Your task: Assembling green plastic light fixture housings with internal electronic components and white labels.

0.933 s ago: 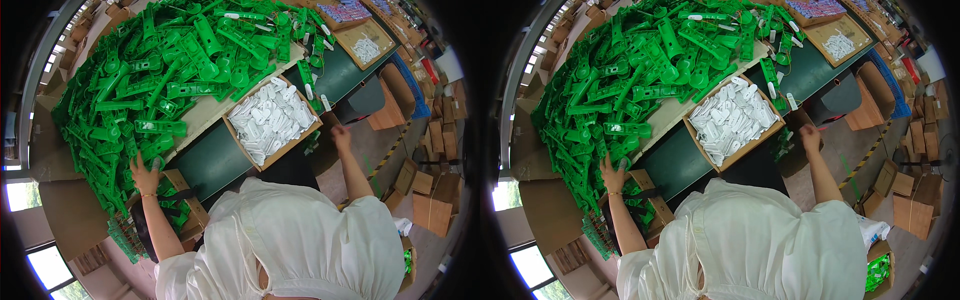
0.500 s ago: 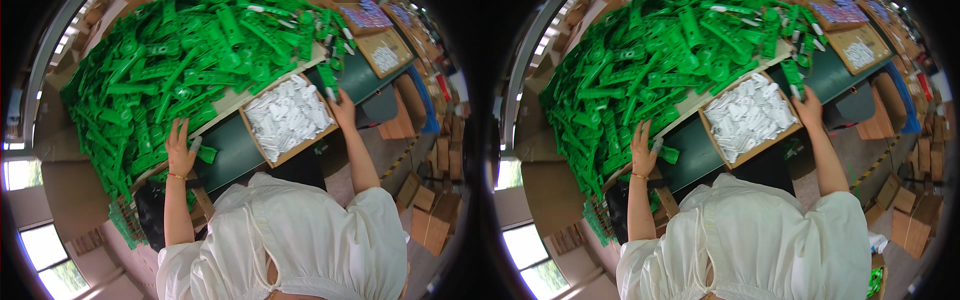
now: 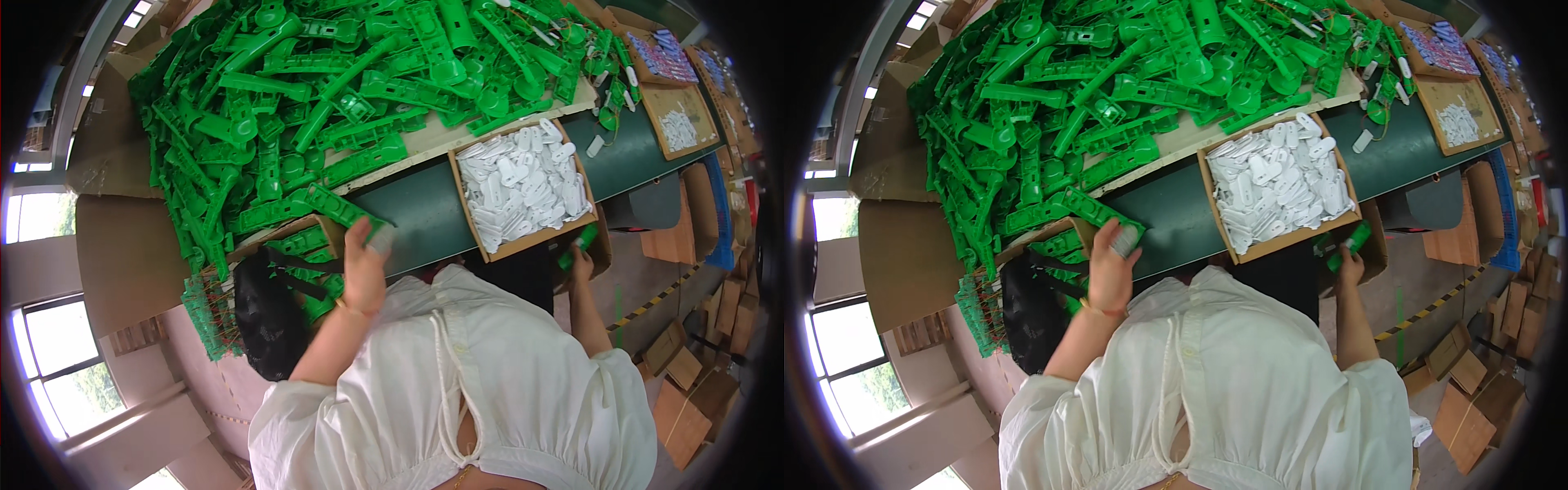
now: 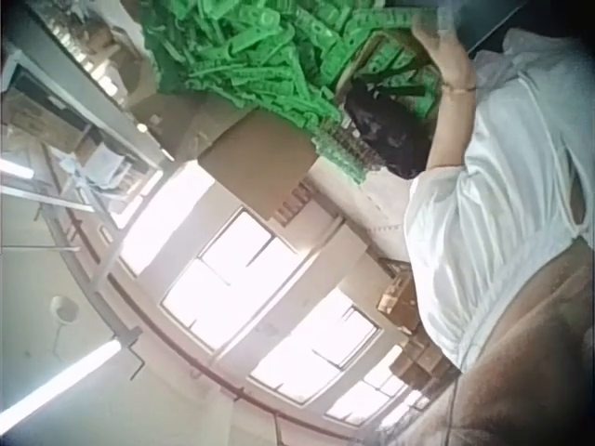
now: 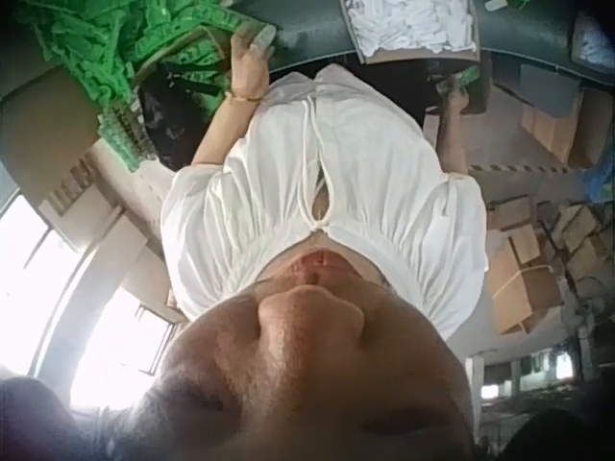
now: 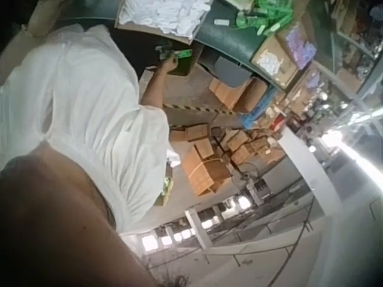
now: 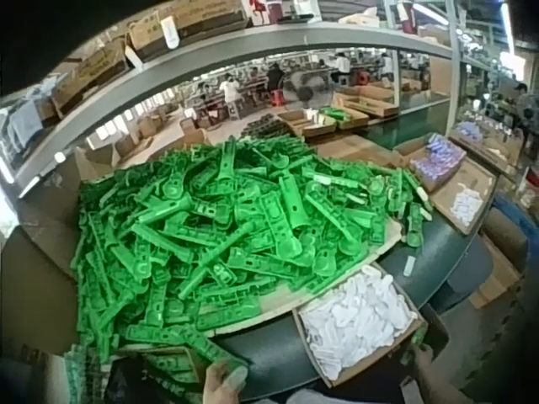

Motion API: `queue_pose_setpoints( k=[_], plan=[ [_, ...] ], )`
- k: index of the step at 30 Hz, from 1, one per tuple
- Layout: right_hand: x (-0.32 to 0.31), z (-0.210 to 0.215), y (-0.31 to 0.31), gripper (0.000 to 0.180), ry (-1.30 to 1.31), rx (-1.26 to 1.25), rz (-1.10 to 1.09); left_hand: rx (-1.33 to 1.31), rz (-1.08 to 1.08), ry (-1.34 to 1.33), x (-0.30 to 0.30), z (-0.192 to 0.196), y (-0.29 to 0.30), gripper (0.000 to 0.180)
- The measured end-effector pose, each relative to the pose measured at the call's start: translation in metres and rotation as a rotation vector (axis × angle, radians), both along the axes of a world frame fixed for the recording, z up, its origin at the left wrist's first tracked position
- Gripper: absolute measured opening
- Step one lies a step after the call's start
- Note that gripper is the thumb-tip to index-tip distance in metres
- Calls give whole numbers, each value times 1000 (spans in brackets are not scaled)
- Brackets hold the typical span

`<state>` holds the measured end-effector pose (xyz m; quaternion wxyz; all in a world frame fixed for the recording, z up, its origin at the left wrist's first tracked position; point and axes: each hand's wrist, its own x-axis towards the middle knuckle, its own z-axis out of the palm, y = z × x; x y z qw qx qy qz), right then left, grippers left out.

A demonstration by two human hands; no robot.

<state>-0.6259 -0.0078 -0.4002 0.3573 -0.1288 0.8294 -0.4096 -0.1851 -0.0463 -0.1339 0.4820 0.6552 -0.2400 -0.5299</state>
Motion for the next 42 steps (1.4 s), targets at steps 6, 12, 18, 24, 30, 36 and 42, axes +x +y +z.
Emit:
queue_pose_setpoints(
  k=[6,12,18,24,30,36,42],
  plan=[
    [-3,27,-45,34,-7,-134,-101,-278,123,-464,2,-56,0,79],
    [78,210,-97,20,333,-778,227,-131,250,-347,-11,-61,-22,88],
    [146,263,-138,24,980,-856,1139,-211,224,-11,-14,-39,-19,86],
    [153,263,-149,14,854,-877,1096,-343,145,115,-12,12,-11,92],
    [196,294,-118,10,412,-891,1240,-435,-118,-256,-9,26,-22,102],
    [234,295,-101,9,-297,-660,1273,-456,-658,-333,-32,44,-30,104],
    [249,309,-103,14,-696,-549,1090,-273,-484,549,-27,32,-31,58]
  ],
)
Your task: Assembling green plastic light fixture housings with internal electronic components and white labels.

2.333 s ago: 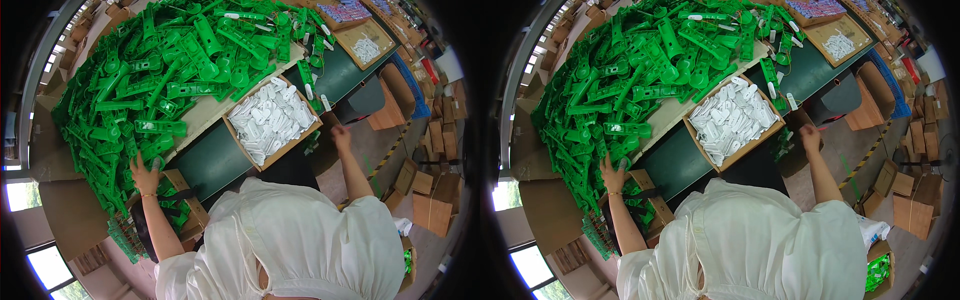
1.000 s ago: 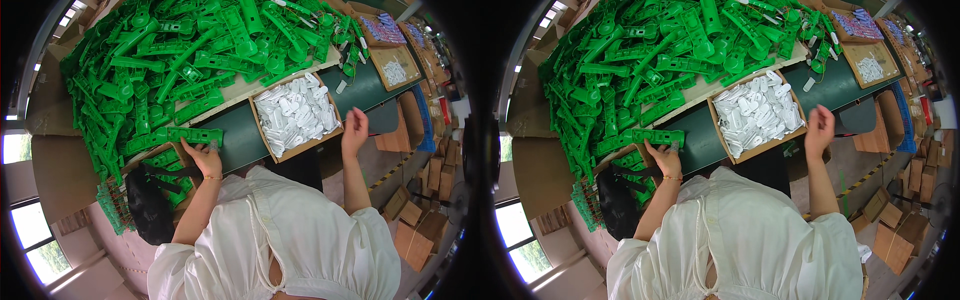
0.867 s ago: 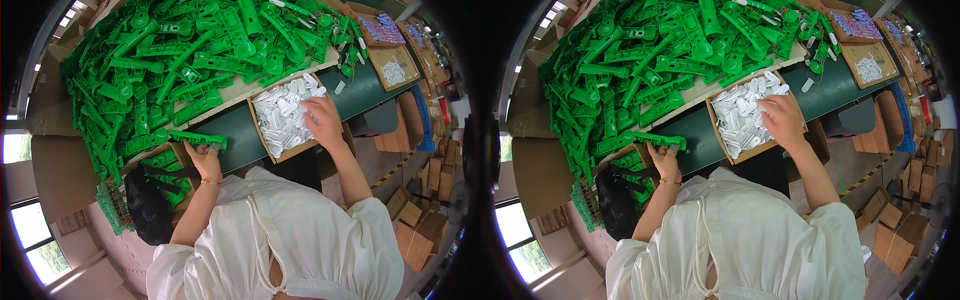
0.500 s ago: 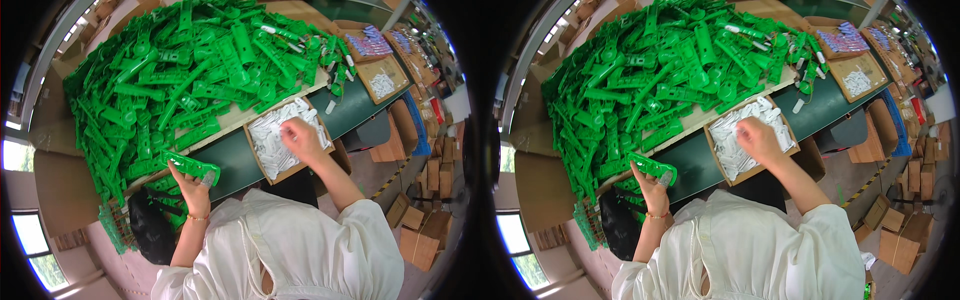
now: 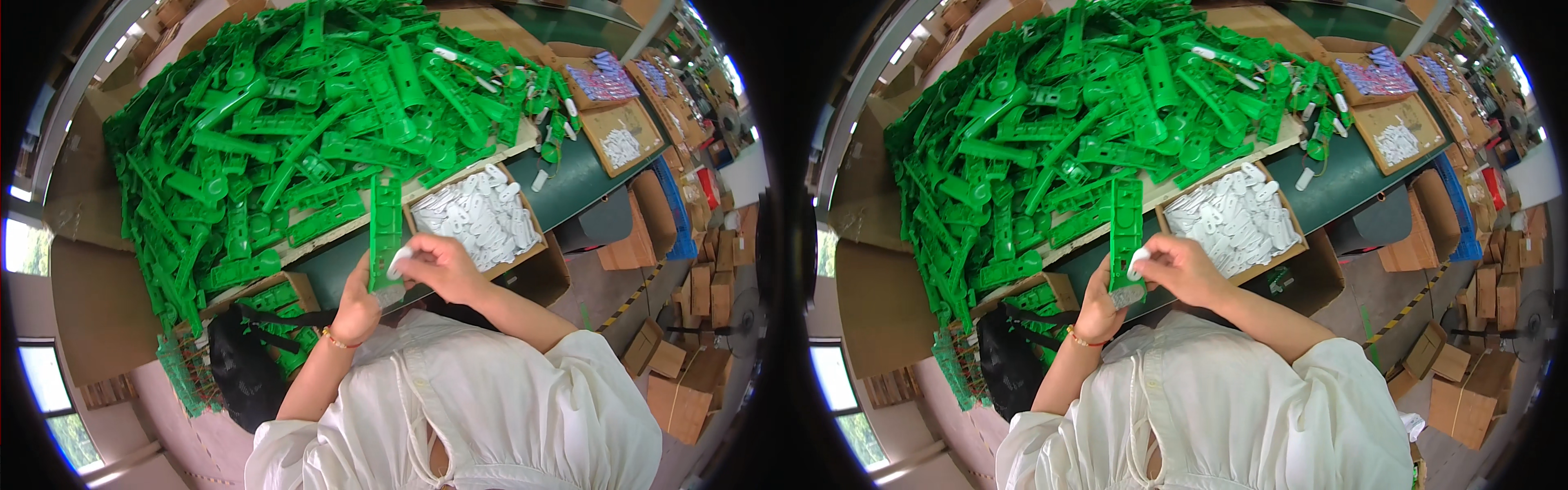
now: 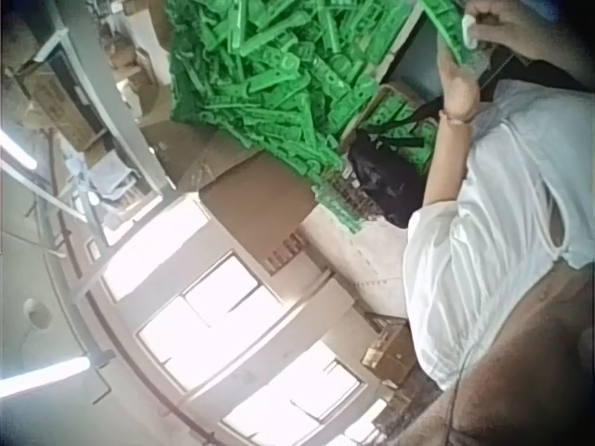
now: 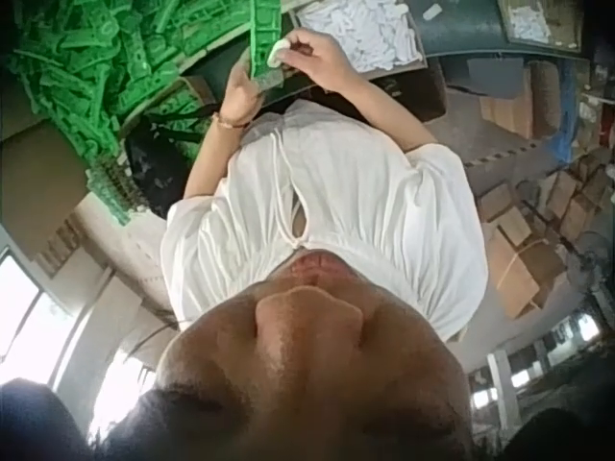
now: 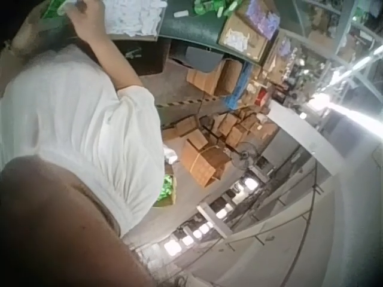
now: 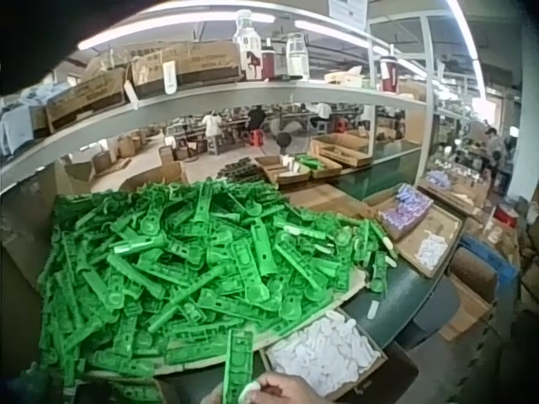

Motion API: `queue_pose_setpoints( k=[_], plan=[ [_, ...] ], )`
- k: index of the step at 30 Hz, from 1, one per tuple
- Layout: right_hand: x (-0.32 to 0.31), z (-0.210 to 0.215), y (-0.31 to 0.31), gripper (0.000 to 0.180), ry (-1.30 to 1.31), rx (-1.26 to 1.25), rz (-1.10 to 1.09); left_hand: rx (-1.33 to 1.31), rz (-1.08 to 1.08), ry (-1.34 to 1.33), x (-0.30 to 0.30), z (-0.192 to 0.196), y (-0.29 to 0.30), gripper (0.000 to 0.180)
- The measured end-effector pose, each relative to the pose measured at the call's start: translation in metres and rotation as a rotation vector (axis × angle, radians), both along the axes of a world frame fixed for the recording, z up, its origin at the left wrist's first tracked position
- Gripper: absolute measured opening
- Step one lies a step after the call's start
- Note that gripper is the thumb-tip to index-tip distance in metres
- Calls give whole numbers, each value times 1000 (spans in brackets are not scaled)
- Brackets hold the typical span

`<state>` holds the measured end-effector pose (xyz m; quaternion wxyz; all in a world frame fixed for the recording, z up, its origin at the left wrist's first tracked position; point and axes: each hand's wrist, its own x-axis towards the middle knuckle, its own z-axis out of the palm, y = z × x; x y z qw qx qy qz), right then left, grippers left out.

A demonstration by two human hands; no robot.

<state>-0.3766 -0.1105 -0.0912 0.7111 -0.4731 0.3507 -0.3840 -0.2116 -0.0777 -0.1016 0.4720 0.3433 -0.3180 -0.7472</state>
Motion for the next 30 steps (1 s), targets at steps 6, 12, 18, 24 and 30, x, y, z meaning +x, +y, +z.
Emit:
queue_pose_setpoints(
  k=[6,12,18,24,30],
  plan=[
    [-3,5,-5,14,65,-106,-99,-278,128,-736,8,14,-4,69],
    [20,11,0,12,73,-8,-36,-350,85,-711,13,9,10,81],
    [38,7,7,17,60,-53,-39,-626,127,-984,20,16,21,82],
    [46,4,14,16,298,-173,-17,-528,49,-1168,32,15,36,81],
    [53,11,13,26,222,-50,129,-485,433,-893,73,10,54,61]
  ],
)
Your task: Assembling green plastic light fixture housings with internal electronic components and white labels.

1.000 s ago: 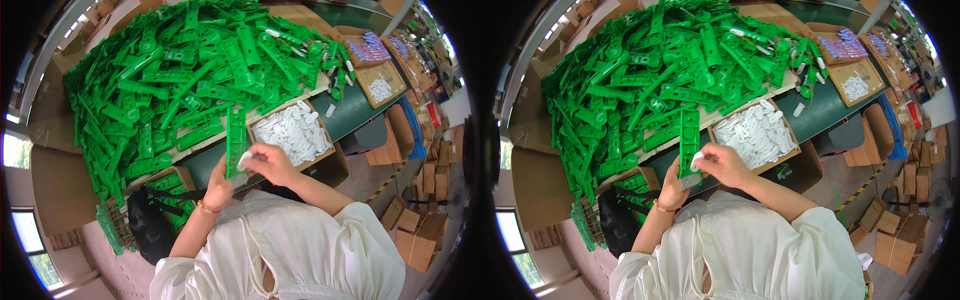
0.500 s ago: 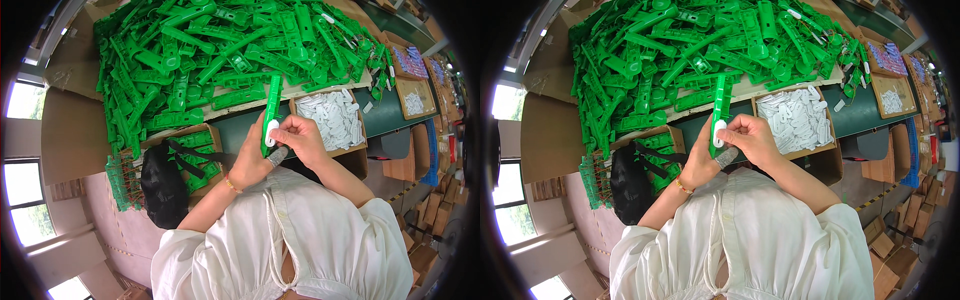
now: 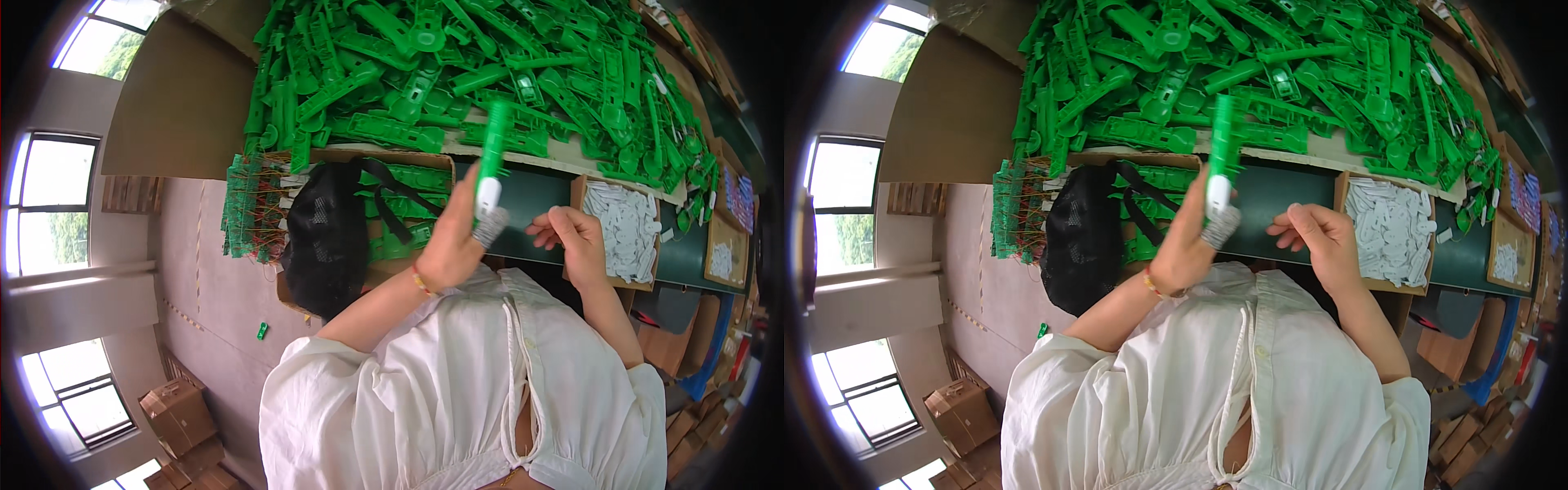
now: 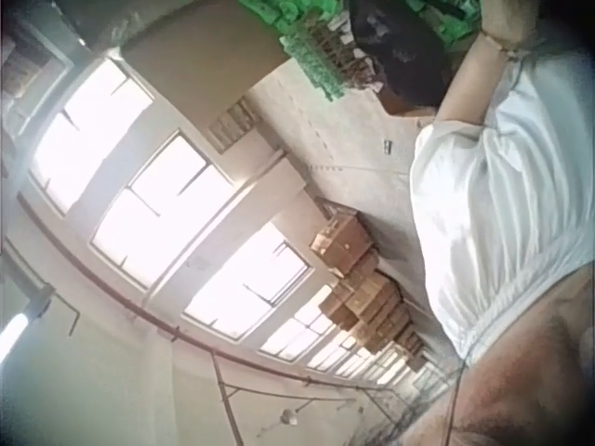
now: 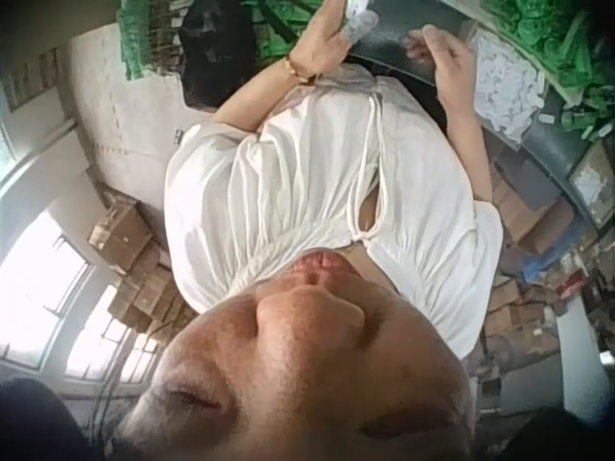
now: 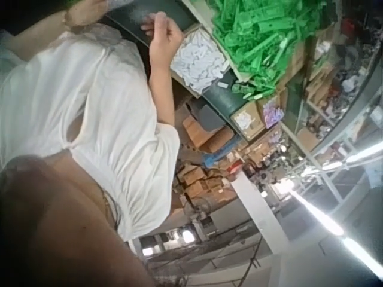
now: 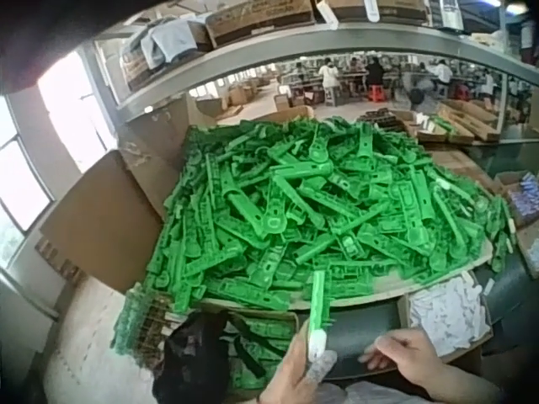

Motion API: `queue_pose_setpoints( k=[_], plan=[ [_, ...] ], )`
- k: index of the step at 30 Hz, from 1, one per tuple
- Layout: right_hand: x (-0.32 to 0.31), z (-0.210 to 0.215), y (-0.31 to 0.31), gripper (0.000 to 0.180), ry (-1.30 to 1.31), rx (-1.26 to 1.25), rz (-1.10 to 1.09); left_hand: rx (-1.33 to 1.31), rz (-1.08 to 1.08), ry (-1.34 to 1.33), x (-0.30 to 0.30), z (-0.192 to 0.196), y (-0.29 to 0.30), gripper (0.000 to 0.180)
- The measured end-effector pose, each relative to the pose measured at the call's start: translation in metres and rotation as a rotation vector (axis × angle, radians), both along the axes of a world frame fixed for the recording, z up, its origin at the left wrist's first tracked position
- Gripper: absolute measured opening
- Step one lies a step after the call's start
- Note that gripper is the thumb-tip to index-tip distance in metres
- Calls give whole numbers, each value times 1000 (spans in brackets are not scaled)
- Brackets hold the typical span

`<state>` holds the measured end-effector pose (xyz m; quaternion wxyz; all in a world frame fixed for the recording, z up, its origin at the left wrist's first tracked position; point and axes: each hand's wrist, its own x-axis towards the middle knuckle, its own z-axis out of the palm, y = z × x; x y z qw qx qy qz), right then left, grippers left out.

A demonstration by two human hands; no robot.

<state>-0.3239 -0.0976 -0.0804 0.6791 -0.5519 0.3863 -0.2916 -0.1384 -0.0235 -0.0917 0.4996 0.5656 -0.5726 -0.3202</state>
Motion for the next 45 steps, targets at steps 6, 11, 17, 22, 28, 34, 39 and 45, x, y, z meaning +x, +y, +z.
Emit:
queue_pose_setpoints(
  k=[6,11,17,22,28,34,39,45],
  plan=[
    [11,-15,-1,21,145,-15,111,171,270,328,83,20,36,49],
    [15,-22,-1,18,162,-36,167,-28,771,-250,187,59,78,29],
    [43,-15,-9,15,175,-110,277,622,1082,-868,276,70,174,45],
    [108,12,-15,17,207,-403,486,598,1033,-671,277,19,197,52],
    [239,47,16,52,153,-1197,825,369,1279,-612,247,-14,210,55],
    [359,31,70,86,166,-1782,864,-116,1177,377,267,-67,232,36],
    [418,-8,91,88,214,-2135,803,-352,1121,501,248,-71,211,36],
    [430,-22,94,56,-90,-2212,867,-280,986,409,235,-70,221,38]
  ],
)
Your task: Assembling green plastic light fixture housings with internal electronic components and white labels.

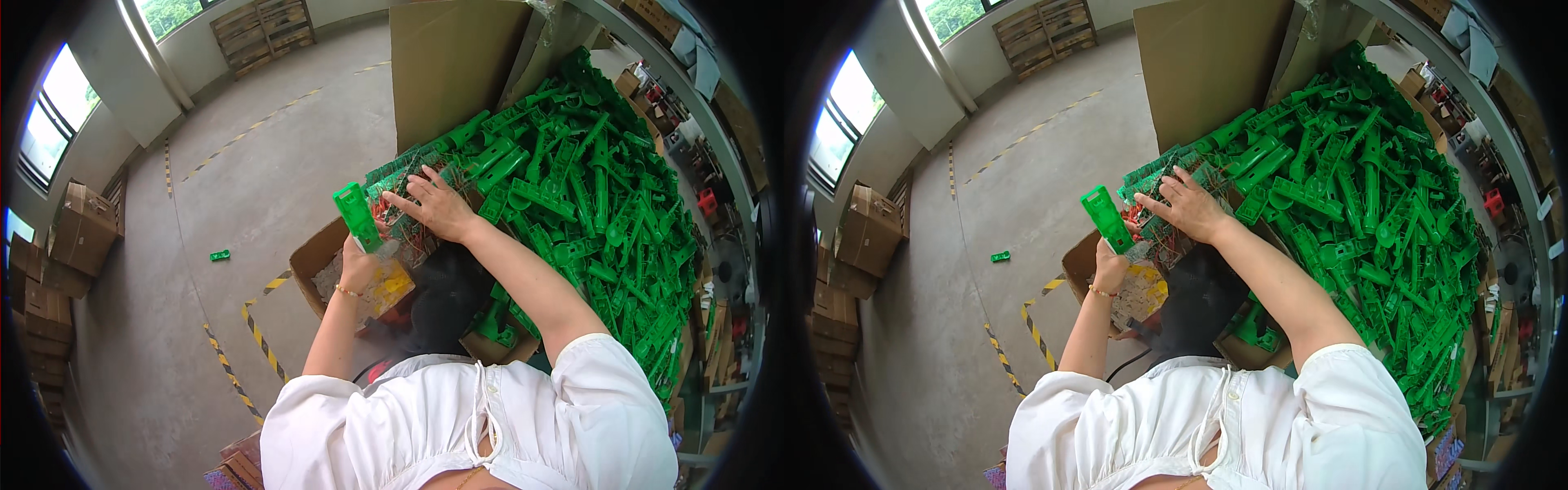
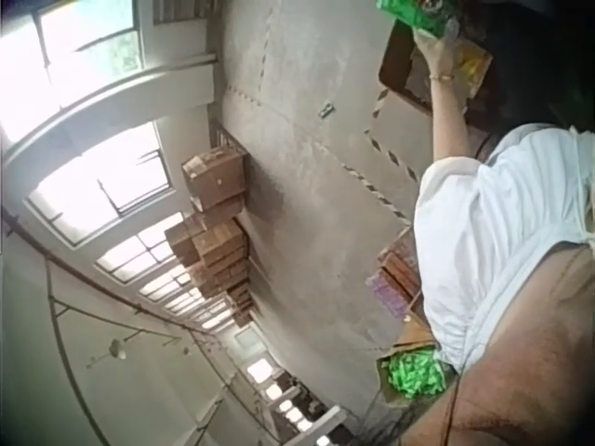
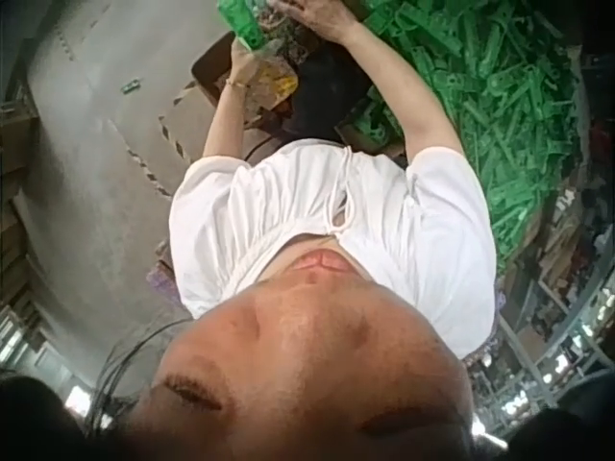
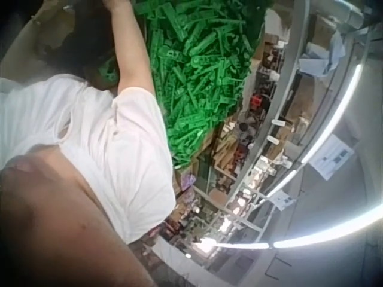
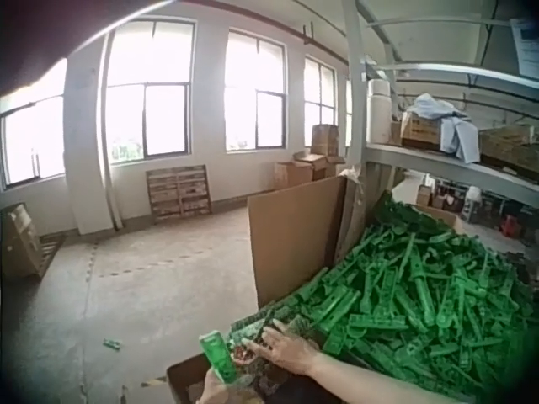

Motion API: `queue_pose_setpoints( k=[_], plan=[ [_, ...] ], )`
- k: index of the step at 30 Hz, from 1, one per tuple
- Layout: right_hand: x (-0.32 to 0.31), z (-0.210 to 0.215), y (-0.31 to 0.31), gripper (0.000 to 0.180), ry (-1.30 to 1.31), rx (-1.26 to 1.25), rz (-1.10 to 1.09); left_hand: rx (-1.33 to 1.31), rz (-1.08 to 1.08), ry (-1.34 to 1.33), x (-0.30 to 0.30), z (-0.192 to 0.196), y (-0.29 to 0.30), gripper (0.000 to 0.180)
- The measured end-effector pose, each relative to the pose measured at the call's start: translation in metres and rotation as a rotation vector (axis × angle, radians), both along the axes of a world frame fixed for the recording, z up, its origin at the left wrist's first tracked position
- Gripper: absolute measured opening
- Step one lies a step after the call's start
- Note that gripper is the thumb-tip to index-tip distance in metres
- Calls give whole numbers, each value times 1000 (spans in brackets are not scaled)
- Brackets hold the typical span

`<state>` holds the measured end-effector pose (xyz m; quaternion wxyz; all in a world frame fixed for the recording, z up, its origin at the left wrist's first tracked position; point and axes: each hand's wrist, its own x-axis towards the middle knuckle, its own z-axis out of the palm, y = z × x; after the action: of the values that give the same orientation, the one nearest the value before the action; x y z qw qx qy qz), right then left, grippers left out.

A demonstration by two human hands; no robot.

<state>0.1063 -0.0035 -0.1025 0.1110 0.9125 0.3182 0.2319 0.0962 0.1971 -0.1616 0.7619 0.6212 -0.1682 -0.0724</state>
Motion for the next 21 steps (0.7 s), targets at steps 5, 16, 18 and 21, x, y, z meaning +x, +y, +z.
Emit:
queue_pose_setpoints(
  k=[5,16,18,21],
  plan=[
    [-2,11,-12,37,158,157,131,-250,-60,145,1,11,-1,34],
    [-11,27,-23,32,-12,175,107,-280,172,158,12,11,8,23],
    [-17,44,-38,52,-73,299,18,-143,295,209,19,5,9,23],
    [-29,71,-51,67,-186,494,-125,-51,268,249,16,-9,7,24]
  ],
)
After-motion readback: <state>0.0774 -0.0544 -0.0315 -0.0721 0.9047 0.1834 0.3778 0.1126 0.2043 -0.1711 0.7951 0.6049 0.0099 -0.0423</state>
